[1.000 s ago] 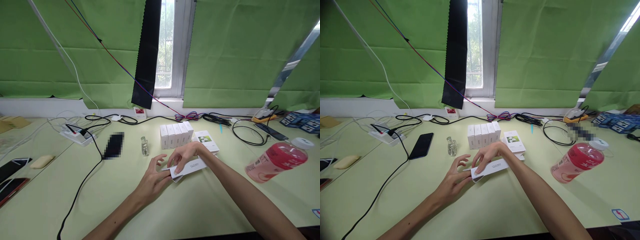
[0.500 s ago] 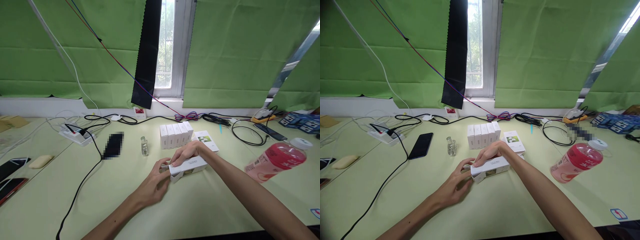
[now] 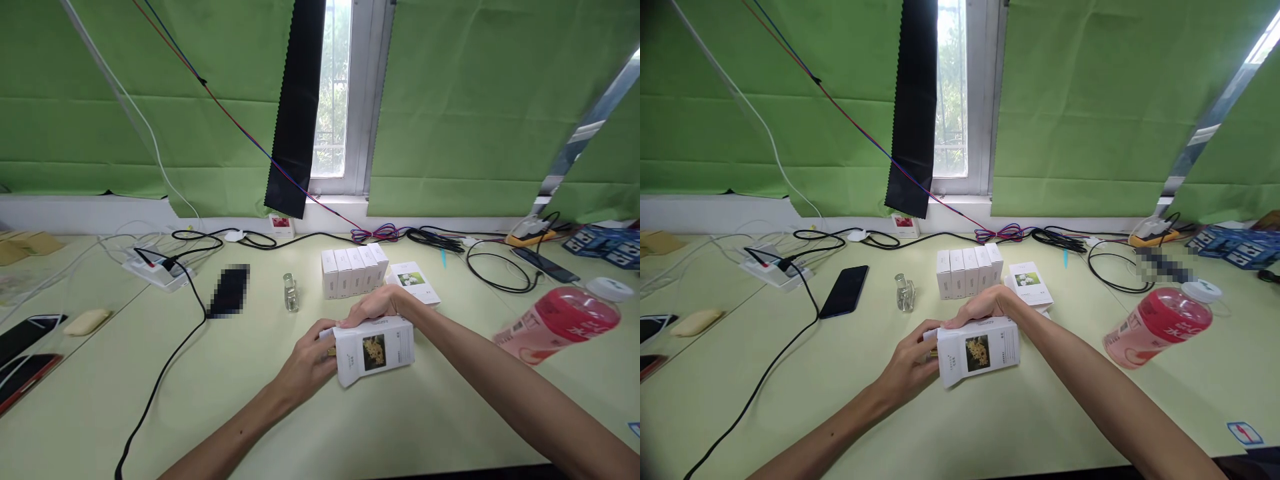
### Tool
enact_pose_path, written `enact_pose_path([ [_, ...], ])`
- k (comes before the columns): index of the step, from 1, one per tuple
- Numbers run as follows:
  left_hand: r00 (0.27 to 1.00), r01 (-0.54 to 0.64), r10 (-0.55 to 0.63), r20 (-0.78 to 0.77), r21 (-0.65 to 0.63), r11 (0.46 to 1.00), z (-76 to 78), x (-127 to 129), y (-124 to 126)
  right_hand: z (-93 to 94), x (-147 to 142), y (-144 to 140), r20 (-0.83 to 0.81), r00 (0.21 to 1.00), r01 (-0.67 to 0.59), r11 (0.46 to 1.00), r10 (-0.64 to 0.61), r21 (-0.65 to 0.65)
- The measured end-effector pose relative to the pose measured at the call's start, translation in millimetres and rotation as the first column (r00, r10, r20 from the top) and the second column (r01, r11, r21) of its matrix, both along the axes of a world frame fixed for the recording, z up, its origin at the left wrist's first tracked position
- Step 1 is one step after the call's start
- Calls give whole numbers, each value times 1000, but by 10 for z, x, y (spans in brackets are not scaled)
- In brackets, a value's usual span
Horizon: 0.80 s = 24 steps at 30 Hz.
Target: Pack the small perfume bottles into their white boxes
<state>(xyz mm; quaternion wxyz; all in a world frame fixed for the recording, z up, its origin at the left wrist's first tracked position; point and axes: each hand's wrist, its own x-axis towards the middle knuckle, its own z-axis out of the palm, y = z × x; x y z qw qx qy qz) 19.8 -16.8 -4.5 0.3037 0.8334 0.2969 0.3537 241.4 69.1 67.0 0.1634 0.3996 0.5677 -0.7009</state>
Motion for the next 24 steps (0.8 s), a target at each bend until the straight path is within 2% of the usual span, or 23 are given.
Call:
enact_pose_path([
  [4,1000,-28,28,-2,-75,997,27,14,6,-42,-10,-28,20,1000,-4,998,3,69],
  [7,999,-45,42,-24,-129,991,38,13,12,-88,-27,-28,33,998,-56,978,50,200],
  [10,998,-55,48,-38,-203,978,47,6,12,-117,-27,-22,39,995,-96,931,88,353],
  [14,996,-90,82,-39,-295,951,58,-14,7,-45,33,-52,23,992,-116,811,126,573],
  [18,988,-152,148,-38,-380,913,32,-47,24,61,67,-198,28,989,-128,728,149,674],
  [19,986,-161,161,-35,-406,899,21,-56,32,66,55,-256,56,988,-142,692,146,708],
  [22,983,-170,184,-17,-473,865,0,-80,58,12,-18,-445,178,976,-220,609,129,762],
  [24,982,-167,191,1,-488,857,4,-98,70,-51,-61,-547,218,971,-234,533,93,813],
])
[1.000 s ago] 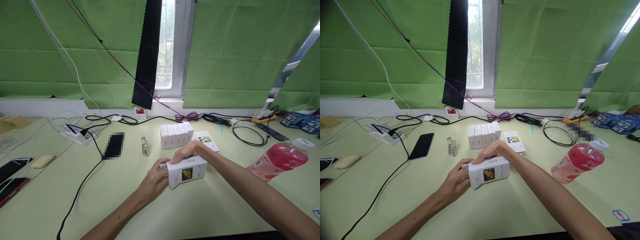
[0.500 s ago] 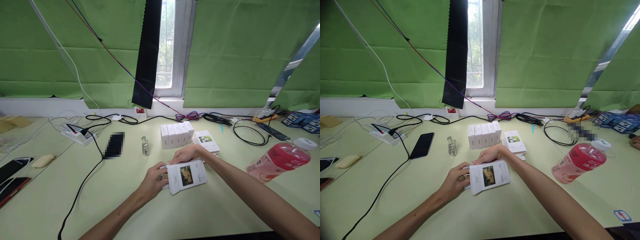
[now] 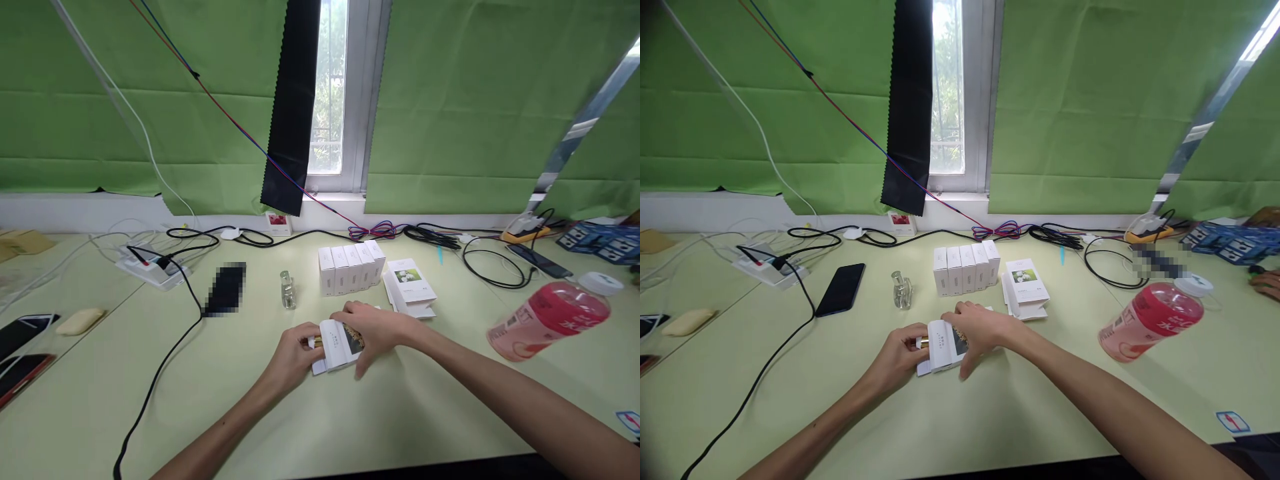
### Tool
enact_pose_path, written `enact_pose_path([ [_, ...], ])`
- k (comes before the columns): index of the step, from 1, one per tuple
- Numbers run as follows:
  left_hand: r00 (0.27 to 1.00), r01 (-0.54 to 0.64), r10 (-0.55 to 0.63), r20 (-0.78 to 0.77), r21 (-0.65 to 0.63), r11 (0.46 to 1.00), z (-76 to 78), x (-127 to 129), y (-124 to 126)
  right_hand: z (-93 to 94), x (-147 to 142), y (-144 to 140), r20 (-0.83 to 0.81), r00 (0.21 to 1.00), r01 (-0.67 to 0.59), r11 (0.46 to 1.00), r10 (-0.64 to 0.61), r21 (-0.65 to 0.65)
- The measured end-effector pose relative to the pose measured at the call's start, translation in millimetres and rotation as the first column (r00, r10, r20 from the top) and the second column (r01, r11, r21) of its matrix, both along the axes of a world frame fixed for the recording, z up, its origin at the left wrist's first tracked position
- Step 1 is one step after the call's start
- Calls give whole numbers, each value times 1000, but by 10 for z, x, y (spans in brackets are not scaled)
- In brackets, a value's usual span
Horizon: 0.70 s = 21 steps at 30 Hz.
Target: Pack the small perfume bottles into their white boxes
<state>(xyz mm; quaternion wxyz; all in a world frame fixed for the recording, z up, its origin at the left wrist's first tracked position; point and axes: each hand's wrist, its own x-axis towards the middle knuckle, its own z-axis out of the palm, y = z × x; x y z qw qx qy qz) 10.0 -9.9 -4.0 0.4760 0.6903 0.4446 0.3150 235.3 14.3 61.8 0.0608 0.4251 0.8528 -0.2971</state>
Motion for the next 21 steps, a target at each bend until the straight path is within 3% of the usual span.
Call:
enact_pose_path([
  [3,1000,5,-6,17,15,1000,18,-42,9,-64,-9,-79,-24,1000,6,999,-5,50],
  [8,1000,8,-8,-2,19,1000,36,-170,22,-49,68,-98,-4,999,47,999,-47,6],
  [15,999,-5,0,-41,-104,995,137,-467,-1,14,166,-72,128,986,115,992,-109,-41],
  [21,992,-4,4,-124,1,1000,175,-637,30,137,151,-97,284,941,195,981,-183,-15],
])
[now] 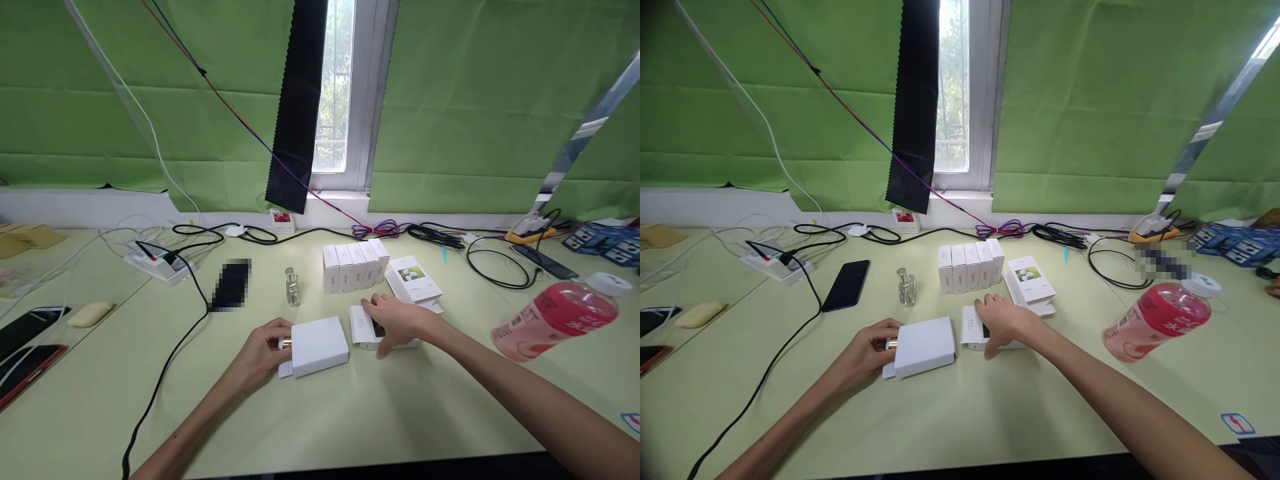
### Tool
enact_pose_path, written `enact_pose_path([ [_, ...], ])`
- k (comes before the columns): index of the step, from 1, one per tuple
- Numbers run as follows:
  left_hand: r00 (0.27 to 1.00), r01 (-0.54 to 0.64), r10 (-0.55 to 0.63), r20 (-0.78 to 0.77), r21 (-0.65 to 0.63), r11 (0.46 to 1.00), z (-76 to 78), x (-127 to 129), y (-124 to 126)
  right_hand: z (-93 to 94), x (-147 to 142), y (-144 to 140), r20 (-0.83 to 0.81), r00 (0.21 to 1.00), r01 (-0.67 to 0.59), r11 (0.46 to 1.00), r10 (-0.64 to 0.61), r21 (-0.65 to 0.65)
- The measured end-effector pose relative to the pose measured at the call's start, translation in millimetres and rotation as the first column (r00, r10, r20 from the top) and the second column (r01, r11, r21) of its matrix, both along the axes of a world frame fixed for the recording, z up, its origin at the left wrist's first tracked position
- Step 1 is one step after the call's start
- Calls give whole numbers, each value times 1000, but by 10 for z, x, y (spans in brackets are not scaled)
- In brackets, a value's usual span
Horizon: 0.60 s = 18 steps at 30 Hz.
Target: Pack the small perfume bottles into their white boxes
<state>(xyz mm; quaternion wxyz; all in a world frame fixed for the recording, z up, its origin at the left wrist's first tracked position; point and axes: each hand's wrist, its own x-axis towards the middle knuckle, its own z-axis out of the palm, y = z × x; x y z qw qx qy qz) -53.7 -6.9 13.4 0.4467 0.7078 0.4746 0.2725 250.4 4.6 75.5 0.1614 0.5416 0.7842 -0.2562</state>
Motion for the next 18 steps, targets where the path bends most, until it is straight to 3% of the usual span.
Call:
enact_pose_path([
  [9,993,4,3,-114,66,998,19,9,69,-134,-440,-231,-287,916,-199,938,281,282],
  [13,969,7,37,-244,178,984,65,22,3,-93,-492,-191,-365,894,-140,936,260,322],
  [18,845,-14,224,-486,397,918,130,84,-184,-21,-498,-82,-353,916,-60,935,191,351],
])
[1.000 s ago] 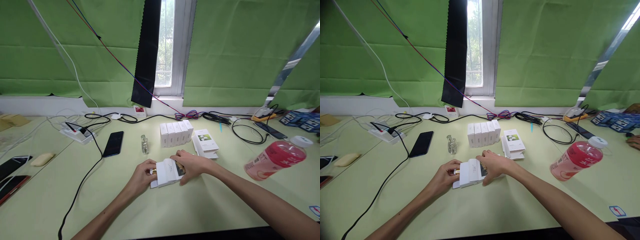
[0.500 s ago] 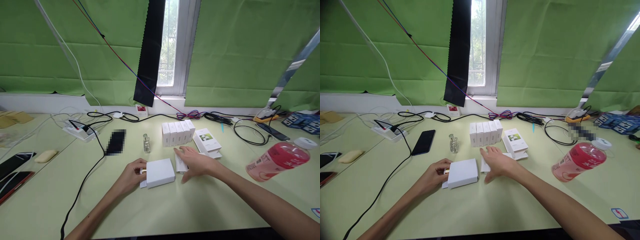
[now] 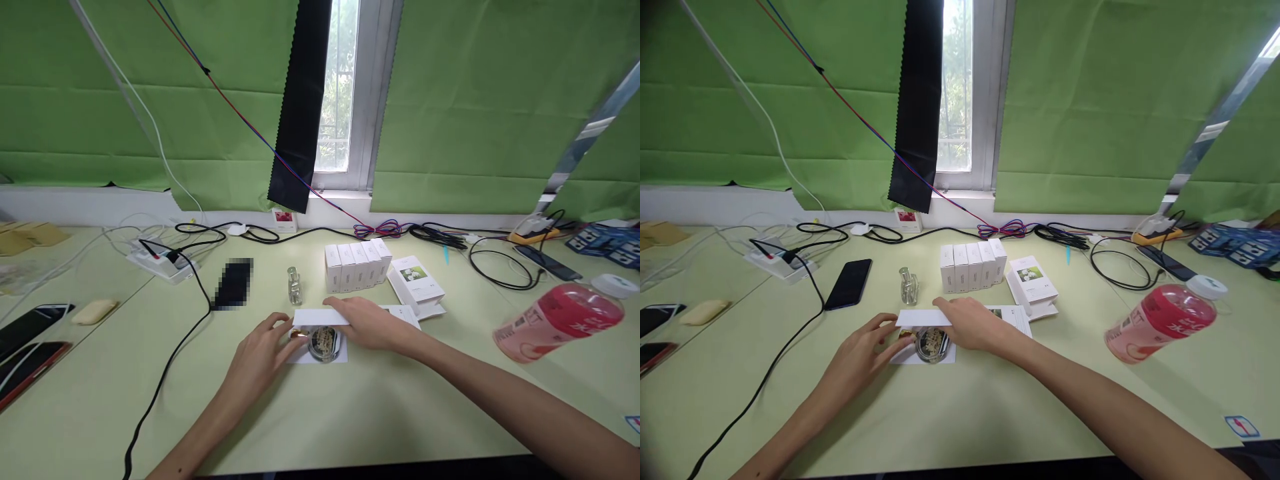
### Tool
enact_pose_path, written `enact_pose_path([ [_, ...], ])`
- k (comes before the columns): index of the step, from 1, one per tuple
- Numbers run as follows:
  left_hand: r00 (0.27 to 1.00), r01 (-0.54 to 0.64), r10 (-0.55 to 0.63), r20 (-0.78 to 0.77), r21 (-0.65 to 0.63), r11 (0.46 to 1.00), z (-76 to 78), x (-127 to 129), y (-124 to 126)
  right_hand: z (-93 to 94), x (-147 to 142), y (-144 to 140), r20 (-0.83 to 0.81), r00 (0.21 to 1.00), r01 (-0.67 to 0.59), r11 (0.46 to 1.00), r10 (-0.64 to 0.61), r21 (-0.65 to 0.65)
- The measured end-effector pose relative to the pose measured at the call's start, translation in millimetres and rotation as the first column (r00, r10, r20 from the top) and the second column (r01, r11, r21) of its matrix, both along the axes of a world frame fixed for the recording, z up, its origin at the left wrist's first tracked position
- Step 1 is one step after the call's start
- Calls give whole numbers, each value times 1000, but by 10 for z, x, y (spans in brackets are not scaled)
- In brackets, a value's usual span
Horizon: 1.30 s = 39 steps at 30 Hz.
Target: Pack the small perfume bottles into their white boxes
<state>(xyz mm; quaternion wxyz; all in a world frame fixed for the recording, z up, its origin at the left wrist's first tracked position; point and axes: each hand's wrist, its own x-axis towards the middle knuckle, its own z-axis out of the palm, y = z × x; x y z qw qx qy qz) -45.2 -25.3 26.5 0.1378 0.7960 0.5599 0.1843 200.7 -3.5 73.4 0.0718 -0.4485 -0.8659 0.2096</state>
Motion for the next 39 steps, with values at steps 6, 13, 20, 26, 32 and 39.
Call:
enact_pose_path([
  [6,981,-5,22,-192,84,996,8,334,-145,39,-58,57,131,977,167,985,-171,38],
  [13,950,-102,98,-298,4,995,4,709,-169,42,-60,45,205,949,236,971,-238,34],
  [20,987,-111,117,-113,59,992,-130,682,-148,34,-63,3,239,941,227,971,-238,74],
  [26,990,-107,106,88,6,994,-178,540,-93,-9,-70,1,278,932,216,972,-233,89],
  [32,980,-139,134,145,21,990,-165,299,-45,-15,-76,-17,329,918,205,975,-223,88],
  [39,969,-243,239,56,74,967,-31,54,89,-25,-56,-40,331,920,191,978,-209,86],
])
